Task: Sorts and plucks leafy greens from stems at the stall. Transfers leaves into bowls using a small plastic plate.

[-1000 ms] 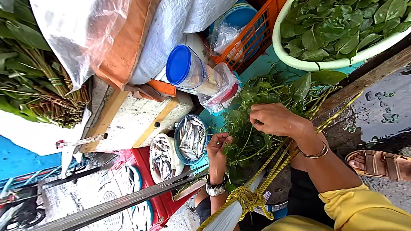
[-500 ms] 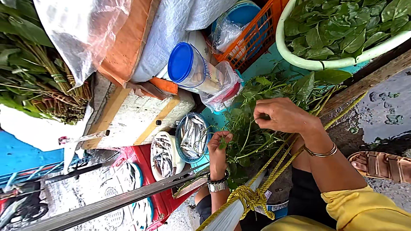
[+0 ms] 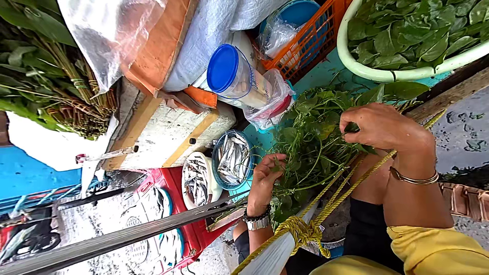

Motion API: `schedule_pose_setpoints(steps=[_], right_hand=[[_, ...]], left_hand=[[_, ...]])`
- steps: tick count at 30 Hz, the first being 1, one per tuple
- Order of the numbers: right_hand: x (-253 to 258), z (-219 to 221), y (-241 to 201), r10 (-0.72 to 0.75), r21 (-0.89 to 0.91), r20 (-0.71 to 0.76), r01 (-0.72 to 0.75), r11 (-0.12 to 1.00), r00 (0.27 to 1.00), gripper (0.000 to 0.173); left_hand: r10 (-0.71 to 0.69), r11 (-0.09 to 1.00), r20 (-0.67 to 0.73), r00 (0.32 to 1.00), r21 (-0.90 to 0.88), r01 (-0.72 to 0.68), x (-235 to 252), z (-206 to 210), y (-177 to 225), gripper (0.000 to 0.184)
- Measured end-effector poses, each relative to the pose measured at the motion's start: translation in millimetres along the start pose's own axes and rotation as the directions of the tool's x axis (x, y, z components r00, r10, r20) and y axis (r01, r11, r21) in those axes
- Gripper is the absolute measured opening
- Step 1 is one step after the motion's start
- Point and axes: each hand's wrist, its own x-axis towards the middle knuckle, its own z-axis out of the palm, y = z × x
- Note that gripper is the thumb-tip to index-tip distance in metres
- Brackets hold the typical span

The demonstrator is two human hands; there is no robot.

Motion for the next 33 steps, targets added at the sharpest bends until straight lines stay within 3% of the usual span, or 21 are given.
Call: schedule_pose_setpoints(steps=[3, 7, 10, 12, 15, 18, 23, 26, 29, 33], right_hand=[[7, 4, 9, -0.213, 0.316, -0.021, 0.209, 0.926, 0.977, 0.014], [28, 12, 15, -0.275, 0.637, 0.018, 0.201, 0.744, 0.961, 0.02], [41, 22, 20, -0.257, 0.751, -0.037, 0.197, 0.63, 0.966, 0.01], [44, 27, 15, -0.128, 0.738, -0.145, 0.194, 0.647, 0.981, 0.007], [35, 31, 0, 0.044, 0.634, -0.347, 0.2, 0.747, 0.937, 0.007], [31, 26, -13, 0.021, 0.601, -0.409, 0.252, 0.758, 0.912, 0.006], [29, 31, -43, -0.206, 0.655, -0.297, 0.356, 0.667, 0.932, 0.008], [30, 48, -62, -0.249, 0.739, -0.167, 0.288, 0.609, 0.954, 0.01], [28, 58, -74, -0.239, 0.72, -0.072, 0.217, 0.659, 0.968, 0.011], [30, 68, -80, -0.273, 0.705, 0.034, 0.17, 0.689, 0.961, 0.018]], left_hand=[[0.024, 0.999, 0.03, 0.999, -0.031, -0.023, -2, -3, -1, 0.033], [0.049, 0.998, 0.07, 0.996, -0.034, -0.046, -5, -7, -4, 0.034], [0.072, 0.997, 0.06, 0.996, -0.035, -0.07, -7, -4, -6, 0.023], [0.112, 0.993, 0.019, 0.994, 0.042, -0.112, -6, -2, -10, 0.013], [0.215, 0.951, -0.035, 0.976, 0.234, -0.201, -6, -4, -19, 0.015], [0.339, 0.926, -0.089, 0.937, 0.207, -0.316, -13, -7, -18, 0.015], [0.549, 0.829, -0.263, 0.793, 0.052, -0.556, -27, -14, -2, 0.015], [0.592, 0.779, -0.339, 0.731, 0.009, -0.626, -32, -14, 18, 0.014], [0.611, 0.768, -0.312, 0.727, 0.012, -0.64, -33, -7, 34, 0.014], [0.637, 0.77, -0.153, 0.755, 0.147, -0.62, -27, 14, 47, 0.016]])
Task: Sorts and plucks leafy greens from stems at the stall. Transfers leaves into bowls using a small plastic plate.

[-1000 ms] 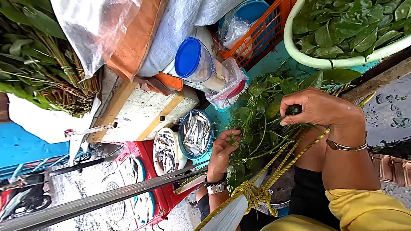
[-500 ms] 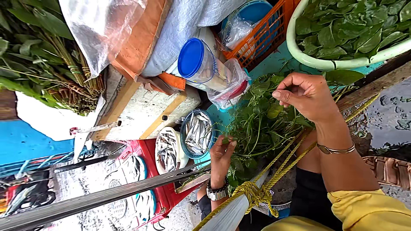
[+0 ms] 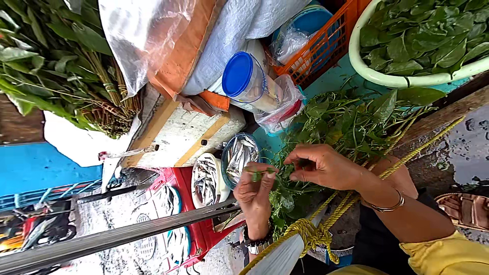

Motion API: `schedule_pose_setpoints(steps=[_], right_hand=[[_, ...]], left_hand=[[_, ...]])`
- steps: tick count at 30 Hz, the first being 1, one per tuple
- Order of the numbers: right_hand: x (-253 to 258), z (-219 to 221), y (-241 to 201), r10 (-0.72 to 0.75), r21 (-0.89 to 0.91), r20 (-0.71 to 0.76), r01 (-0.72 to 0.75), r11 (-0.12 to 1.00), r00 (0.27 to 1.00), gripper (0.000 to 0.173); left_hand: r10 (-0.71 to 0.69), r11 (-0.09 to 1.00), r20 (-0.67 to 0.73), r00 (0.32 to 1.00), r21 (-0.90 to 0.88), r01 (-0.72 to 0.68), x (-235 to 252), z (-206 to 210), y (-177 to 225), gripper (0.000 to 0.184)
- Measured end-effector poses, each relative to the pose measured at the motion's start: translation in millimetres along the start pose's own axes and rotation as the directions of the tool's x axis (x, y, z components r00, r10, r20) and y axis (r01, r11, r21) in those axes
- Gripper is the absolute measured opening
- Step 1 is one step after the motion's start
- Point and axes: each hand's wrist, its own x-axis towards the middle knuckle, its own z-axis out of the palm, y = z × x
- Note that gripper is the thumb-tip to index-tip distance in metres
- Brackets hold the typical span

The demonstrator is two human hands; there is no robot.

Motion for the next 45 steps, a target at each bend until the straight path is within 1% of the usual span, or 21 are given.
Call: schedule_pose_setpoints(steps=[2, 4, 6, 8, 9, 10, 12, 13, 15, 18, 21, 23, 25, 27, 29, 32, 35, 38, 40, 43, 45], right_hand=[[3, 2, 1, 0.016, -0.011, 0.067, -0.015, 1.0, 0.998, 0.02], [5, 4, 4, -0.023, -0.022, 0.071, 0.024, 0.999, 0.997, 0.011], [6, 2, 6, -0.042, -0.018, 0.047, 0.043, 0.999, 0.998, 0.009], [5, -3, 7, 0.008, 0.036, 0.019, -0.009, 0.999, 1.0, 0.01], [5, -5, 8, 0.04, 0.082, 0.0, -0.04, 0.996, 0.999, 0.007], [4, -8, 9, 0.061, 0.114, -0.019, -0.059, 0.992, 0.998, 0.004], [5, -11, 13, 0.062, 0.111, -0.058, -0.056, 0.992, 0.996, 0.003], [5, -12, 15, 0.057, 0.095, -0.071, -0.051, 0.994, 0.996, 0.004], [6, -14, 18, 0.065, 0.094, -0.072, -0.058, 0.994, 0.995, 0.004], [5, -19, 17, 0.113, 0.112, -0.093, -0.102, 0.988, 0.989, 0.004], [2, -27, 14, 0.086, 0.05, -0.188, -0.078, 0.996, 0.978, 0.03], [-1, -32, 9, -0.006, -0.075, -0.342, -0.021, 0.997, 0.94, 0.041], [-1, -33, 8, -0.219, -0.249, -0.456, 0.113, 0.962, 0.862, 0.037], [1, -30, 7, -0.395, -0.364, -0.416, 0.249, 0.898, 0.819, 0.026], [3, -23, 11, -0.449, -0.441, -0.301, 0.294, 0.848, 0.841, 0.021], [8, -15, 23, -0.431, -0.58, -0.162, 0.268, 0.769, 0.888, 0.021], [10, -14, 30, -0.367, -0.629, -0.093, 0.232, 0.742, 0.925, 0.017], [10, -16, 33, -0.342, -0.635, -0.062, 0.227, 0.738, 0.938, 0.013], [9, -16, 33, -0.32, -0.6, -0.059, 0.223, 0.769, 0.946, 0.013], [8, -22, 32, -0.267, -0.37, -0.101, 0.213, 0.904, 0.958, 0.011], [9, -27, 30, -0.259, -0.181, -0.165, 0.228, 0.957, 0.952, 0.009]], left_hand=[[0.021, 0.992, 0.092, 0.995, 0.118, -0.032, 3, 12, 1, 0.01], [0.038, 0.975, 0.159, 0.987, 0.209, -0.071, 6, 20, 0, 0.007], [0.014, 0.978, 0.165, 0.986, 0.204, -0.048, 6, 21, -4, 0.011], [-0.062, 0.984, 0.175, 0.983, 0.173, 0.031, 3, 15, -14, 0.031], [-0.127, 0.983, 0.184, 0.975, 0.152, 0.099, -1, 10, -21, 0.043], [-0.203, 0.975, 0.187, 0.961, 0.13, 0.181, -6, 6, -28, 0.048], [-0.314, 0.949, 0.186, 0.931, 0.087, 0.303, -19, 3, -39, 0.041], [-0.333, 0.943, 0.209, 0.919, 0.056, 0.329, -25, 3, -44, 0.036], [-0.329, 0.94, 0.255, 0.909, 0.001, 0.34, -34, 4, -50, 0.028], [-0.33, 0.937, 0.201, 0.922, -0.049, 0.346, -39, 7, -50, 0.013], [-0.35, 0.932, 0.092, 0.932, -0.07, 0.357, -39, 7, -45, 0.011], [-0.352, 0.932, 0.054, 0.934, -0.073, 0.355, -39, 6, -44, 0.01], [-0.362, 0.929, 0.028, 0.932, -0.069, 0.363, -40, 6, -42, 0.009], [-0.364, 0.929, 0.028, 0.931, -0.055, 0.365, -41, 7, -42, 0.008], [-0.349, 0.936, 0.046, 0.936, -0.036, 0.351, -42, 8, -42, 0.007], [-0.325, 0.945, 0.091, 0.941, -0.008, 0.327, -41, 8, -41, 0.009], [-0.303, 0.952, 0.127, 0.945, 0.008, 0.305, -41, 7, -39, 0.01], [-0.312, 0.95, 0.125, 0.942, 0.018, 0.313, -41, 6, -39, 0.009], [-0.331, 0.944, 0.1, 0.938, 0.025, 0.33, -41, 6, -40, 0.007], [-0.339, 0.941, 0.084, 0.937, 0.011, 0.339, -41, 7, -43, 0.01], [-0.343, 0.939, 0.087, 0.935, -0.003, 0.344, -41, 6, -45, 0.01]])
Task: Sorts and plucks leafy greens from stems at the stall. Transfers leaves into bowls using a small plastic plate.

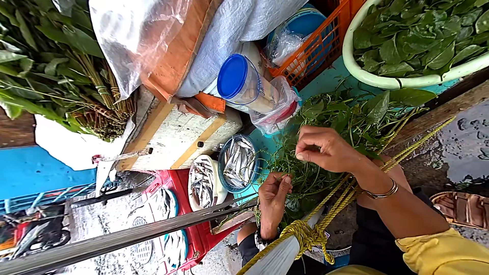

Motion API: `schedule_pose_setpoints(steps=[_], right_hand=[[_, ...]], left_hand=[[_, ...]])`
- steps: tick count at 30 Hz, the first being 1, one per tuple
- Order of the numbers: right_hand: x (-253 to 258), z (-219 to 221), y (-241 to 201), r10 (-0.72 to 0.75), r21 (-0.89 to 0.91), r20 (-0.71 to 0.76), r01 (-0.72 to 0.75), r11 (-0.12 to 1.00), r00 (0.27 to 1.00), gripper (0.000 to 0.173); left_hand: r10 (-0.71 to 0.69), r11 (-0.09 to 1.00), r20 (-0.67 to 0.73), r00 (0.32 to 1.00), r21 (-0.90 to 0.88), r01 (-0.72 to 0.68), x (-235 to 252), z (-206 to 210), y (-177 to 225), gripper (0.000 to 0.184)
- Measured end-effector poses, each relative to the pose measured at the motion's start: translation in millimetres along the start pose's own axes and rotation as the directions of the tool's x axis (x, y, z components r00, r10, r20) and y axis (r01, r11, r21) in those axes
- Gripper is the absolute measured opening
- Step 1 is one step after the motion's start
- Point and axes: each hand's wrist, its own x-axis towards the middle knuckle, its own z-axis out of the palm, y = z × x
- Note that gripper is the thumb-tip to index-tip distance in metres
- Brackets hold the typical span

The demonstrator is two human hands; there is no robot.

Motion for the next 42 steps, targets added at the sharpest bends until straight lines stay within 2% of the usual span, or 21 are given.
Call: schedule_pose_setpoints(steps=[4, 7, 9, 11, 13, 16, 20, 23, 28, 31, 33, 35, 38, 42], right_hand=[[1, -15, -1, 0.058, 0.294, -0.12, -0.021, 0.956, 0.991, 0.005], [0, -14, -4, 0.2, 0.518, -0.04, -0.151, 0.842, 0.979, 0.008], [1, -9, -6, 0.3, 0.587, 0.03, -0.259, 0.767, 0.954, 0.009], [3, -4, -6, 0.315, 0.458, -0.005, -0.278, 0.844, 0.949, 0.008], [5, -2, -4, 0.283, 0.197, -0.074, -0.264, 0.944, 0.956, 0.011], [23, -5, -12, 0.25, -0.11, -0.121, -0.264, 0.958, 0.961, 0.025], [75, -11, -12, 0.316, -0.262, 0.057, -0.292, 0.92, 0.947, 0.039], [99, -12, -16, 0.364, -0.364, 0.168, -0.286, 0.886, 0.916, 0.037], [70, -14, -30, 0.22, -0.313, 0.358, -0.105, 0.944, 0.907, 0.022], [41, -11, -36, 0.268, -0.386, 0.455, -0.083, 0.919, 0.849, 0.026], [25, -3, -32, 0.267, -0.46, 0.451, -0.034, 0.887, 0.852, 0.021], [15, 5, -22, 0.215, -0.493, 0.435, 0.031, 0.87, 0.874, 0.007], [9, 7, -18, 0.173, -0.467, 0.413, 0.045, 0.883, 0.894, 0.01], [3, 1, -12, 0.175, -0.377, 0.318, -0.045, 0.925, 0.932, 0.013]], left_hand=[[-0.052, 0.997, -0.029, 0.998, -0.052, 0.05, 0, 0, -2, 0.009], [-0.075, 0.996, -0.032, 0.997, -0.053, 0.074, 2, 0, -1, 0.011], [-0.099, 0.994, -0.045, 0.994, -0.048, 0.097, 4, 1, -1, 0.011], [-0.116, 0.993, -0.059, 0.992, -0.045, 0.113, 6, 1, -1, 0.013], [-0.125, 0.992, -0.064, 0.99, -0.034, 0.123, 6, 1, -2, 0.013], [-0.128, 0.992, -0.063, 0.99, -0.012, 0.128, 5, 4, -3, 0.012], [-0.099, 0.995, -0.061, 0.993, -0.002, 0.099, 4, 4, -3, 0.011], [-0.079, 0.997, -0.065, 0.995, -0.012, 0.078, 3, 6, -2, 0.012], [-0.066, 0.997, -0.07, 0.995, -0.031, 0.064, 1, 3, -1, 0.012], [-0.06, 0.998, -0.068, 0.996, -0.029, 0.058, 1, 3, -2, 0.012], [-0.048, 0.999, -0.052, 0.997, -0.011, 0.048, 1, 3, -3, 0.012], [-0.027, 1.0, -0.025, 0.999, 0.002, 0.027, 1, 3, -5, 0.012], [-0.016, 0.999, -0.02, 1.0, 0.037, 0.017, 1, 1, -7, 0.011], [-0.01, 0.949, -0.013, 1.0, 0.316, 0.014, 1, 0, -10, 0.019]])
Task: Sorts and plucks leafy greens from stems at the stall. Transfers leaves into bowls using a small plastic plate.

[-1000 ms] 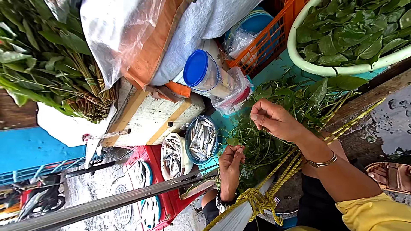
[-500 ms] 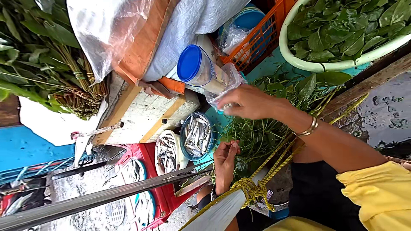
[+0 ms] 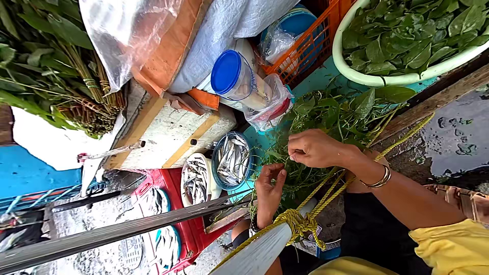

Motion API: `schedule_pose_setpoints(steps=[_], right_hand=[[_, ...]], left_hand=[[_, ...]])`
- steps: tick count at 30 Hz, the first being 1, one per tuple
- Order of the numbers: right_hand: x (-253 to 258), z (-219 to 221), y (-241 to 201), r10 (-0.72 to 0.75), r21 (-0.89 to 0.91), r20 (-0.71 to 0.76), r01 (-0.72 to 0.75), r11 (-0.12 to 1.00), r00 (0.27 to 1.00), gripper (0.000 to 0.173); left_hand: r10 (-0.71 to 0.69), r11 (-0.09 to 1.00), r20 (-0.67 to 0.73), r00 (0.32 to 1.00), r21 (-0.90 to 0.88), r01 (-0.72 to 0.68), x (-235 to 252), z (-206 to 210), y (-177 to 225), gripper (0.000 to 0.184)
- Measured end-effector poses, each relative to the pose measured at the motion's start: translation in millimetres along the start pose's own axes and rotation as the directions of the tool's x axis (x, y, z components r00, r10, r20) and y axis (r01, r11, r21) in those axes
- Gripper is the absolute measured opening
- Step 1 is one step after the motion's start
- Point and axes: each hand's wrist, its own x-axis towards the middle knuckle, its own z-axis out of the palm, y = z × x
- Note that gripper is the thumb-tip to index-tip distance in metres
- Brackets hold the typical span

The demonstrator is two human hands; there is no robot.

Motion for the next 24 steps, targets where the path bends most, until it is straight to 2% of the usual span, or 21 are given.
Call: schedule_pose_setpoints(steps=[4, 6, 9, 11, 13, 15, 20, 24], right_hand=[[-1, 6, 7, 0.084, 0.19, -0.024, -0.078, 0.979, 0.996, 0.018], [-3, 12, 6, 0.155, 0.375, -0.092, -0.11, 0.92, 0.984, 0.021], [-6, 18, 1, 0.349, 0.722, -0.12, -0.16, 0.673, 0.93, 0.022], [-8, 18, -3, 0.448, 0.841, -0.088, -0.174, 0.512, 0.89, 0.022], [-10, 17, -5, 0.488, 0.89, -0.058, -0.177, 0.421, 0.871, 0.021], [-13, 12, -1, 0.441, 0.869, -0.021, -0.202, 0.452, 0.897, 0.017], [-21, 2, 12, 0.335, 0.612, -0.012, -0.258, 0.748, 0.942, 0.009], [-27, -2, 19, 0.337, 0.487, 0.017, -0.302, 0.82, 0.941, 0.011]], left_hand=[[0.064, 0.997, 0.048, 0.997, 0.04, -0.066, 0, 3, -9, 0.01], [0.11, 0.994, 0.049, 0.993, 0.002, -0.111, 0, 6, -12, 0.009], [0.156, 0.987, 0.032, 0.987, -0.043, -0.155, 3, 6, -8, 0.008], [0.166, 0.986, 0.024, 0.986, -0.036, -0.165, 5, 6, -2, 0.007], [0.164, 0.986, 0.029, 0.986, -0.029, -0.164, 7, 8, 3, 0.007], [0.156, 0.988, 0.024, 0.987, -0.022, -0.155, 8, 10, 6, 0.007], [0.112, 0.991, -0.033, 0.993, -0.065, -0.113, 5, 6, 3, 0.008], [0.088, 0.993, -0.034, 0.996, -0.078, -0.09, 1, 5, 0, 0.009]])
